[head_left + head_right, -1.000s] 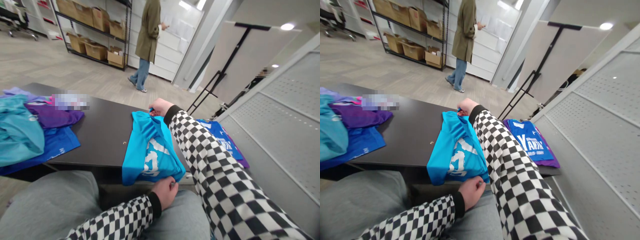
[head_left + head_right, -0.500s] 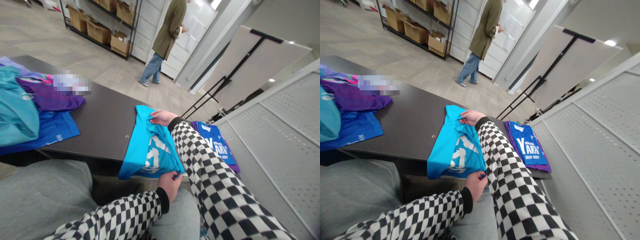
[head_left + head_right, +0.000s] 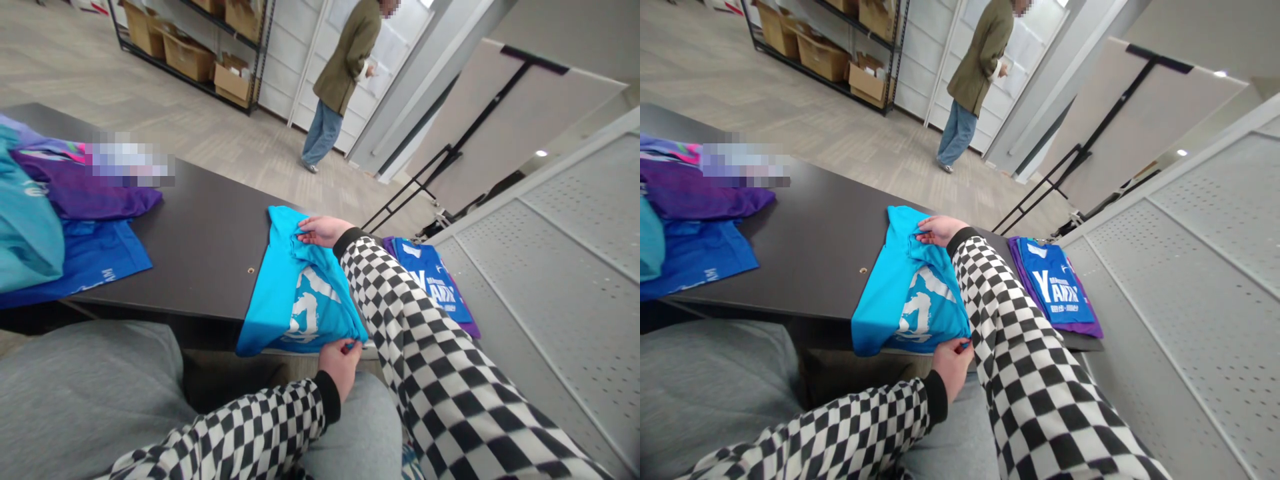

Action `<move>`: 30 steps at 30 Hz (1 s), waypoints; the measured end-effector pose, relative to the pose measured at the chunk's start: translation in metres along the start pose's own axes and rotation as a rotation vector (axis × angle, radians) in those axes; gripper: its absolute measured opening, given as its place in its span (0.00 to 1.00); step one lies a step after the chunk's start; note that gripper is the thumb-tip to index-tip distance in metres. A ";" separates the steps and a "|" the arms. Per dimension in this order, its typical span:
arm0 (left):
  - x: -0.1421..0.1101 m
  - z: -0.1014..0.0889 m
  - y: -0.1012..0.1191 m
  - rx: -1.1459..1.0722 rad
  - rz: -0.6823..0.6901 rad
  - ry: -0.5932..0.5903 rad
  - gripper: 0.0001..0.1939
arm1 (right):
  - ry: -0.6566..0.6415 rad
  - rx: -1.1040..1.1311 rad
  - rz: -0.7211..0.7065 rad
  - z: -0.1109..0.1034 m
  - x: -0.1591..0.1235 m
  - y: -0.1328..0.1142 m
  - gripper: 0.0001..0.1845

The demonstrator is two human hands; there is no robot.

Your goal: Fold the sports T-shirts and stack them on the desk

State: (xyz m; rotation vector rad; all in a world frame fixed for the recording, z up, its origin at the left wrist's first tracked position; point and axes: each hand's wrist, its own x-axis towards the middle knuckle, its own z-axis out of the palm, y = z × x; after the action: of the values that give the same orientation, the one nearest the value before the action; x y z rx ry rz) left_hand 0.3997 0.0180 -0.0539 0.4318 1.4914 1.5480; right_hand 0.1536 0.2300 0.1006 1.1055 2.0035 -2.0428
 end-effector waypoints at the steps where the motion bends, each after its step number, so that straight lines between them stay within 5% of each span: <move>1: -0.004 -0.001 0.001 -0.004 -0.001 0.002 0.13 | 0.001 -0.003 0.001 0.000 0.000 0.000 0.11; 4: -0.021 -0.010 0.009 0.034 0.019 -0.015 0.10 | 0.000 -0.006 0.005 0.000 0.000 0.000 0.11; 10: -0.053 -0.052 0.045 0.270 0.282 -0.007 0.10 | -0.008 0.014 0.005 -0.001 0.001 0.000 0.11; 14: -0.049 -0.064 0.058 0.086 0.182 -0.106 0.05 | 0.003 0.015 0.002 0.001 -0.002 -0.001 0.11; 17: -0.039 -0.059 0.058 0.011 0.152 -0.159 0.11 | 0.009 0.011 0.004 0.002 -0.004 -0.001 0.12; 23: -0.026 -0.051 0.065 0.115 0.106 -0.236 0.15 | 0.019 -0.005 -0.003 0.003 -0.005 -0.001 0.13; 26: -0.026 -0.056 0.067 0.109 0.025 -0.250 0.16 | 0.027 -0.022 -0.012 0.006 -0.007 -0.001 0.13; 30: -0.031 -0.068 0.058 0.108 0.086 -0.233 0.16 | 0.061 -0.071 -0.014 0.011 -0.011 -0.007 0.14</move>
State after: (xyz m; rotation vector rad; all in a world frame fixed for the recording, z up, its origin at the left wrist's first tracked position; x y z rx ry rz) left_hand 0.3430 -0.0387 -0.0041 0.7226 1.3933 1.4326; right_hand 0.1533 0.2166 0.1105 1.1572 2.1007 -1.9511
